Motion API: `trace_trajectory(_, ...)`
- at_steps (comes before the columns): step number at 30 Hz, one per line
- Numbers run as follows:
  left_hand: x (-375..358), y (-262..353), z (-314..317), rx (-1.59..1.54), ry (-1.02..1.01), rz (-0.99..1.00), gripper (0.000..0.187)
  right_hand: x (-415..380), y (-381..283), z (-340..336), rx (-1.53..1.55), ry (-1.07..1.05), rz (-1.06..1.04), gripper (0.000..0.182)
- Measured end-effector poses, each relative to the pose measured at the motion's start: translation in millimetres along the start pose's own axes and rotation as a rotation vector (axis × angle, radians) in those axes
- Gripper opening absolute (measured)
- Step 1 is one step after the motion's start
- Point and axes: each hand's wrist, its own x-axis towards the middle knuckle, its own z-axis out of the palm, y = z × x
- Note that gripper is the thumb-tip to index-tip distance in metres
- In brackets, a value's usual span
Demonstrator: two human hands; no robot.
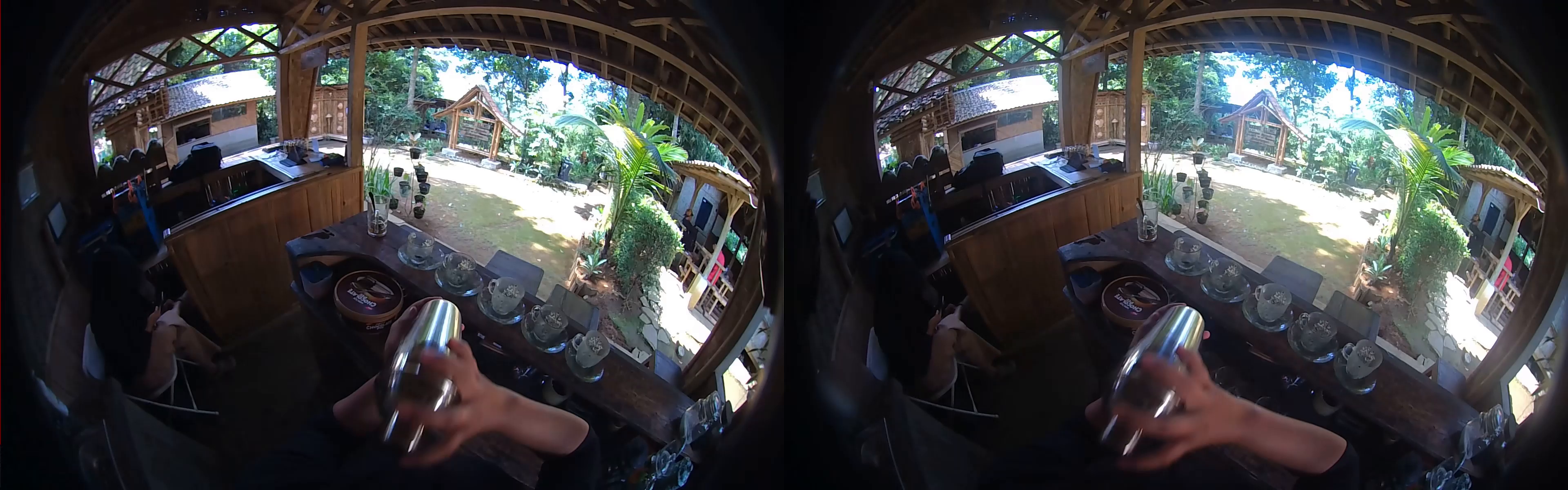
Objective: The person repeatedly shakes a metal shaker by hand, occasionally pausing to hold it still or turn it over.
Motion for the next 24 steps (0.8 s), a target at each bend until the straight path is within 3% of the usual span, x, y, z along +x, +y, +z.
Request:
trace_trajectory(1,-5.2,3.4,21.4,0.190,0.024,0.101,0.047,7.7,-15.0,-2.9,-0.097,0.003,-0.117,0.056)
trace_trajectory(2,-9.8,6.9,24.6,0.207,-0.164,0.127,0.047,11.0,-16.2,-7.4,-0.092,0.003,-0.120,0.056)
trace_trajectory(4,-4.2,7.3,23.3,0.296,-0.050,0.141,0.047,11.0,-17.4,-15.7,-0.164,0.009,-0.247,0.051)
trace_trajectory(6,1.3,-5.8,16.1,0.590,0.162,0.235,0.042,0.8,4.1,-16.9,0.175,0.036,0.053,0.064)
trace_trajectory(7,11.6,-18.8,-18.5,0.596,0.171,0.233,0.042,-9.1,19.7,-11.7,0.156,0.049,0.141,0.070)
trace_trajectory(8,22.2,-30.9,-73.8,0.536,0.314,0.091,0.038,-33.1,37.3,-2.1,0.161,-0.012,0.316,0.072)
trace_trajectory(9,22.2,-35.8,-103.6,0.468,0.454,-0.050,0.034,-46.0,40.9,12.3,0.210,0.116,0.521,0.070)
trace_trajectory(10,16.4,-34.0,-90.3,0.473,0.451,-0.049,0.034,-42.3,35.9,8.7,0.219,0.096,0.437,0.069)
trace_trajectory(12,18.2,-29.0,-49.1,0.048,0.111,-0.067,0.035,-18.0,15.0,-17.0,0.121,-0.035,0.168,0.059)
trace_trajectory(13,22.1,-26.1,-65.2,0.572,0.096,0.102,0.039,1.7,-0.1,-26.8,0.034,-0.008,0.014,0.054)
trace_trajectory(14,11.9,-19.7,-17.7,0.561,0.009,0.170,0.040,7.1,-24.9,-30.2,0.004,-0.042,0.090,0.055)
trace_trajectory(15,0.1,-15.8,30.7,0.550,-0.078,0.241,0.041,11.7,-31.5,-33.3,-0.164,-0.027,-0.063,0.056)
trace_trajectory(17,2.7,-17.7,35.9,0.504,-0.099,0.310,0.040,7.7,-20.9,-33.0,-0.116,0.022,-0.093,0.057)
trace_trajectory(19,18.1,-17.9,-1.6,0.568,0.220,0.106,0.036,-1.4,12.7,-31.5,0.110,0.042,0.040,0.060)
trace_trajectory(20,29.6,-29.5,-51.2,0.198,0.165,0.022,0.034,-23.2,28.6,-17.4,0.177,0.099,0.258,0.063)
trace_trajectory(21,21.8,-45.5,-81.3,0.484,0.326,0.071,0.033,-39.9,38.1,-6.2,0.243,0.153,0.476,0.066)
trace_trajectory(23,8.5,-51.7,-59.3,0.596,0.438,0.096,0.034,-32.9,30.9,-15.9,0.275,0.144,0.434,0.065)
trace_trajectory(24,7.3,-41.7,-34.6,0.372,0.338,0.038,0.036,-25.2,23.4,-23.6,0.316,0.131,0.396,0.065)
